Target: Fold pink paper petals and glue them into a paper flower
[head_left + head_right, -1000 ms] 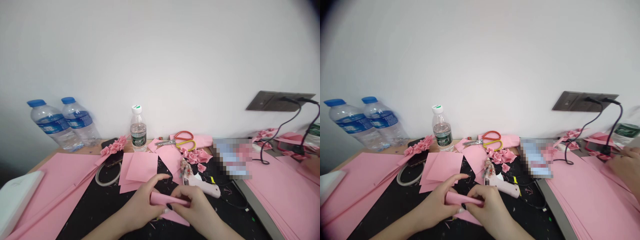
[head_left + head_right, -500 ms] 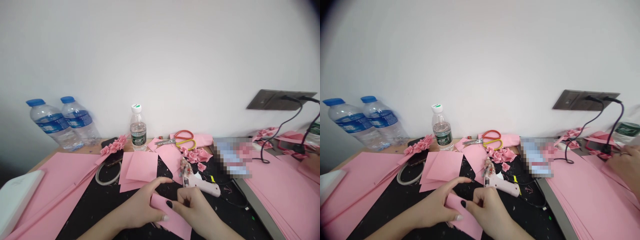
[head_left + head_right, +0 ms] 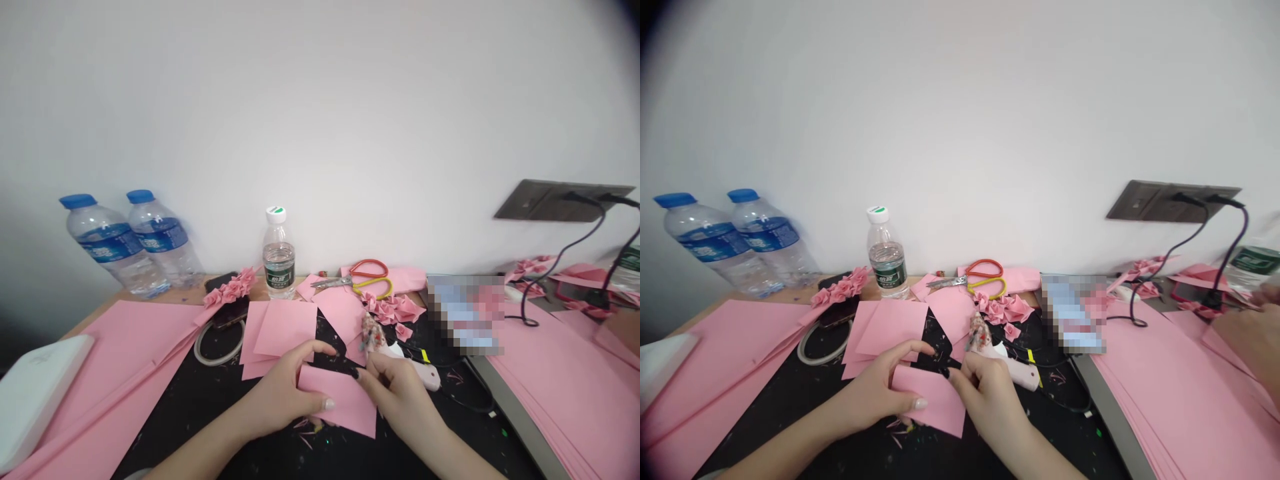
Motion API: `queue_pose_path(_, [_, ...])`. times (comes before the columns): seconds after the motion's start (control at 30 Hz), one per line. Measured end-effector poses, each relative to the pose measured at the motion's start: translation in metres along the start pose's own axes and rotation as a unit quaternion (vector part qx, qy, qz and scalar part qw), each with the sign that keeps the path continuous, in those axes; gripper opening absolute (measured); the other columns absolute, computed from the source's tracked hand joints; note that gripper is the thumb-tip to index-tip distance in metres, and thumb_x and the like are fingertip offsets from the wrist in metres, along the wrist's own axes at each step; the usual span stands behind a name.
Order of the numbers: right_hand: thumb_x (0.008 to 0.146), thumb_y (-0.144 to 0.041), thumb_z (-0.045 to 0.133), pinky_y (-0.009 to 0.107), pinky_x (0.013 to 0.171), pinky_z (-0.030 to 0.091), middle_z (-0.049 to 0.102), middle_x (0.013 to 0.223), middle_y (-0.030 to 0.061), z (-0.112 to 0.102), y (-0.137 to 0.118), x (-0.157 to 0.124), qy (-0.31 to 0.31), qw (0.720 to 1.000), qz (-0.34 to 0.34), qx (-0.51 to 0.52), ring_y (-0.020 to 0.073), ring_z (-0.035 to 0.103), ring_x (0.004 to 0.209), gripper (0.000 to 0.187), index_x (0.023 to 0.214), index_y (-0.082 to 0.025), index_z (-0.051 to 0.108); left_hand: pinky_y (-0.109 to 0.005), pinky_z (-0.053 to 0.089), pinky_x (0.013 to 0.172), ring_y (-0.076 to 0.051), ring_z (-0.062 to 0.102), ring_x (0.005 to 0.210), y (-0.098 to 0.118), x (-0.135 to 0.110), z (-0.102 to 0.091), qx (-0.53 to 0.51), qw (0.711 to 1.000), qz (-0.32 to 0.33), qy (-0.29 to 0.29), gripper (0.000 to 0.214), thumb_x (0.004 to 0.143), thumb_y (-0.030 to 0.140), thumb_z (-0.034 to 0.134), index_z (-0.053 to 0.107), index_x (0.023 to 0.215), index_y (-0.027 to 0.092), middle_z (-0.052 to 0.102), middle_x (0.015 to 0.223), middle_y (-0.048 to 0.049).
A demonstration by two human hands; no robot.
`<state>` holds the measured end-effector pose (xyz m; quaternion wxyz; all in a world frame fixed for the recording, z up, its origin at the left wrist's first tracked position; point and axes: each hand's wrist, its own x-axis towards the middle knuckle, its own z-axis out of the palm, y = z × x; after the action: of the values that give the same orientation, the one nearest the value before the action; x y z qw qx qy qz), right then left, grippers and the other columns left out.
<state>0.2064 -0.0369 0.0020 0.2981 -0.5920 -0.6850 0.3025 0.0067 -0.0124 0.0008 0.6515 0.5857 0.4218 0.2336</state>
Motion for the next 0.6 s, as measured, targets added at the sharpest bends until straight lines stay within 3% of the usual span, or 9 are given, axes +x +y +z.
queue_pose_path(0.17, [0.083, -0.038, 0.043, 0.024, 0.047, 0.022, 0.029, 0.048, -0.0058, -0.005, 0.004, 0.001, 0.040, 0.999, -0.014, 0.016, 0.0106, 0.029, 0.048, 0.040, 0.051, -0.021, 0.026, -0.029, 0.050, 0.078, -0.025, 0.051, 0.105, 0.001, 0.002, -0.001, 0.038, 0.997, 0.046, 0.040, 0.048, 0.060, 0.014, 0.068, 0.057, 0.106, 0.022, 0.055, 0.110, -0.0055])
queue_pose_path(0.37, [0.076, -0.033, 0.059, 0.021, 0.044, 0.027, 0.041, 0.050, -0.0072, -0.004, -0.003, 0.001, 0.016, 0.993, 0.012, 0.114, 0.0097, 0.037, 0.044, 0.025, 0.069, -0.021, 0.038, -0.029, 0.055, 0.059, -0.013, 0.057, 0.069, -0.007, 0.006, 0.002, -0.063, 0.995, 0.020, 0.069, 0.042, 0.064, 0.018, 0.067, 0.055, 0.104, 0.022, 0.049, 0.098, -0.0015])
queue_pose_path(0.47, [0.078, -0.033, 0.056, 0.020, 0.041, 0.032, 0.044, 0.047, -0.0083, 0.000, -0.005, 0.000, -0.019, 0.984, 0.047, 0.173, 0.0105, 0.043, 0.039, 0.020, 0.076, -0.021, 0.040, -0.029, 0.056, 0.058, -0.012, 0.056, 0.067, -0.009, 0.006, 0.004, -0.086, 0.993, 0.026, 0.077, 0.040, 0.063, 0.019, 0.069, 0.056, 0.101, 0.022, 0.047, 0.091, 0.0010])
queue_pose_path(0.6, [0.083, -0.039, 0.049, 0.022, 0.038, 0.037, 0.045, 0.046, -0.0054, 0.001, -0.005, -0.002, -0.062, 0.982, 0.049, 0.174, 0.0131, 0.050, 0.038, 0.025, 0.067, -0.020, 0.043, -0.026, 0.052, 0.058, -0.015, 0.056, 0.070, -0.009, 0.008, 0.004, -0.053, 0.995, 0.051, 0.064, 0.024, 0.065, 0.018, 0.066, 0.062, 0.089, 0.017, 0.054, 0.081, 0.0011])
